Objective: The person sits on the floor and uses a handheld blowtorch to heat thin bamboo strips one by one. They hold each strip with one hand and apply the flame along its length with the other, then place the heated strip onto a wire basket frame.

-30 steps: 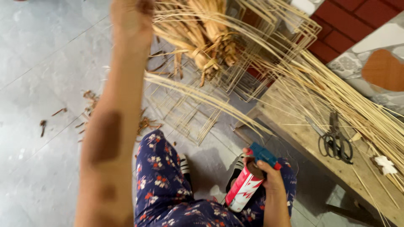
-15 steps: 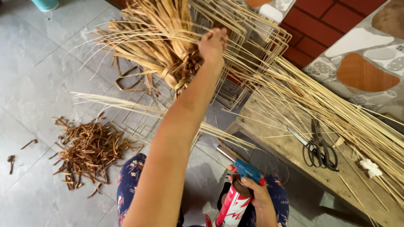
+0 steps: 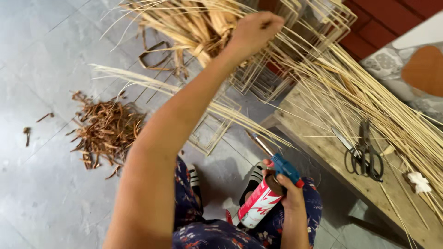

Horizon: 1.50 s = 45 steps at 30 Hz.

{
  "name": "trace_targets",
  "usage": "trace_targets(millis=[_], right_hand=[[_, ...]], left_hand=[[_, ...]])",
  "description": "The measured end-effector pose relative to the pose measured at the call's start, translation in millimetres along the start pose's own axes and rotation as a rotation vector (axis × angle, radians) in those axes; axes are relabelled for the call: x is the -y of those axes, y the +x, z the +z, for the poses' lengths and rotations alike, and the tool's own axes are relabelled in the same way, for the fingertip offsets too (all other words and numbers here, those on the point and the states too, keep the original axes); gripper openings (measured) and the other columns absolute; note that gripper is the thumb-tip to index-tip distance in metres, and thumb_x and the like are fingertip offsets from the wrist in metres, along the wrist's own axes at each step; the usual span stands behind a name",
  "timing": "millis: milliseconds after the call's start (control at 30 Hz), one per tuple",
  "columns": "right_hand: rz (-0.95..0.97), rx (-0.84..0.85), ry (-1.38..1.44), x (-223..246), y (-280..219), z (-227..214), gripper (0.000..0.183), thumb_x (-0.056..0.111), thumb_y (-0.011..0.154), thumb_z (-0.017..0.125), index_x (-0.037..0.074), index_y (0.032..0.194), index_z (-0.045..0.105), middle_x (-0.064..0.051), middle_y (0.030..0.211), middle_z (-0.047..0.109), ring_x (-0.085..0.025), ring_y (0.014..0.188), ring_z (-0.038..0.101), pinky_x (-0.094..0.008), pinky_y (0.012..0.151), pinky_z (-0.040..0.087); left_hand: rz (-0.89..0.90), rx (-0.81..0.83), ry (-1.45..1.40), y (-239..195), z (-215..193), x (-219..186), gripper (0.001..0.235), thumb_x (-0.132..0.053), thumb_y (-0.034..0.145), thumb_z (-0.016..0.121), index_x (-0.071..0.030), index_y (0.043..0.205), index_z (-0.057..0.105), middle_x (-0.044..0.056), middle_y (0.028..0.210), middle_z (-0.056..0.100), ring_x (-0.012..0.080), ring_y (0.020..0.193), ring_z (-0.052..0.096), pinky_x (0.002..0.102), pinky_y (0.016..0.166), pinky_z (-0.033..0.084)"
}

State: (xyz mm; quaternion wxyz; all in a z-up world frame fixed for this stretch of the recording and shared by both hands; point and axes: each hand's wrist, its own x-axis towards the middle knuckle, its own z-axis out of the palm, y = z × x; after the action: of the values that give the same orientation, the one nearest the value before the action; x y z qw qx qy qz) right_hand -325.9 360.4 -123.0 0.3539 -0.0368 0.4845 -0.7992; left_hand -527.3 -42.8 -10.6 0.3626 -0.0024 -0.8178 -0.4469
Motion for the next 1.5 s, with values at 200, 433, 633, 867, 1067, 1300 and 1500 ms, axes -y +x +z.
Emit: trace_targets(millis=[200,433,633,867,1067,1300,1500], right_hand=[[-0.035,-0.037,-0.134,-0.3,-7.1,7.1,0.055,0.021,0.079,0.073,-0.007,0.126,0.066,-0.022,0.123,0.071,-0.031,0.103,0.071,-0.042,0.089,0.057],[-0.097,0.039,-0.171,-0.5,-9.3,34.2,0.050,0.021,0.081,0.073,-0.005,0.123,0.067,-0.019,0.122,0.071,-0.028,0.103,0.070,-0.040,0.090,0.057],[-0.072,0.052,-0.173,-2.7,-9.2,45.8,0.051,0.021,0.080,0.072,-0.004,0.125,0.066,-0.020,0.124,0.070,-0.029,0.102,0.070,-0.040,0.087,0.057],[-0.053,0.021,-0.173,1.7,-10.1,43.0,0.052,0.017,0.082,0.070,-0.004,0.128,0.064,-0.021,0.126,0.069,-0.030,0.104,0.070,-0.040,0.087,0.057],[-0.100,0.059,-0.172,1.3,-15.6,38.6,0.049,0.017,0.083,0.070,-0.005,0.126,0.064,-0.021,0.127,0.069,-0.030,0.106,0.070,-0.040,0.090,0.057],[-0.089,0.037,-0.150,3.0,-21.9,37.0,0.052,0.017,0.082,0.070,-0.005,0.129,0.064,-0.021,0.125,0.070,-0.030,0.104,0.071,-0.040,0.087,0.058],[-0.079,0.001,-0.136,0.5,-24.3,34.6,0.053,0.017,0.082,0.070,-0.005,0.130,0.063,-0.021,0.126,0.070,-0.029,0.104,0.071,-0.039,0.086,0.058]], left_hand=[[-0.218,0.261,0.591,-127.9,-133.0,27.6,0.027,-0.028,0.103,0.061,-0.007,0.089,0.072,0.020,0.085,0.070,0.0379,0.078,0.069,0.048,0.070,0.055],[-0.325,0.404,0.915,-217.1,-143.0,71.7,0.012,-0.015,0.093,0.064,-0.014,0.095,0.076,0.012,0.106,0.072,0.0328,0.107,0.067,0.044,0.083,0.059],[-0.328,0.481,0.955,-208.0,-107.4,93.9,0.016,-0.016,0.091,0.064,-0.009,0.101,0.075,0.013,0.113,0.071,0.0324,0.115,0.062,0.043,0.090,0.055],[-0.414,0.623,0.989,-193.3,-112.6,98.4,0.025,-0.012,0.089,0.060,-0.005,0.109,0.073,0.014,0.118,0.070,0.0308,0.121,0.058,0.044,0.094,0.050],[-0.371,0.610,1.023,-190.5,-118.5,97.4,0.026,-0.017,0.095,0.056,-0.005,0.108,0.074,0.015,0.113,0.073,0.0324,0.118,0.062,0.050,0.095,0.047],[-0.284,0.557,0.847,-172.1,-122.2,46.0,0.016,-0.028,0.094,0.063,-0.023,0.092,0.078,0.004,0.101,0.076,0.0240,0.105,0.067,0.045,0.099,0.046],[0.289,0.188,0.614,-152.4,-115.6,-5.7,0.011,-0.016,0.094,0.065,-0.014,0.095,0.076,0.005,0.092,0.077,0.0222,0.083,0.073,0.042,0.084,0.057]])
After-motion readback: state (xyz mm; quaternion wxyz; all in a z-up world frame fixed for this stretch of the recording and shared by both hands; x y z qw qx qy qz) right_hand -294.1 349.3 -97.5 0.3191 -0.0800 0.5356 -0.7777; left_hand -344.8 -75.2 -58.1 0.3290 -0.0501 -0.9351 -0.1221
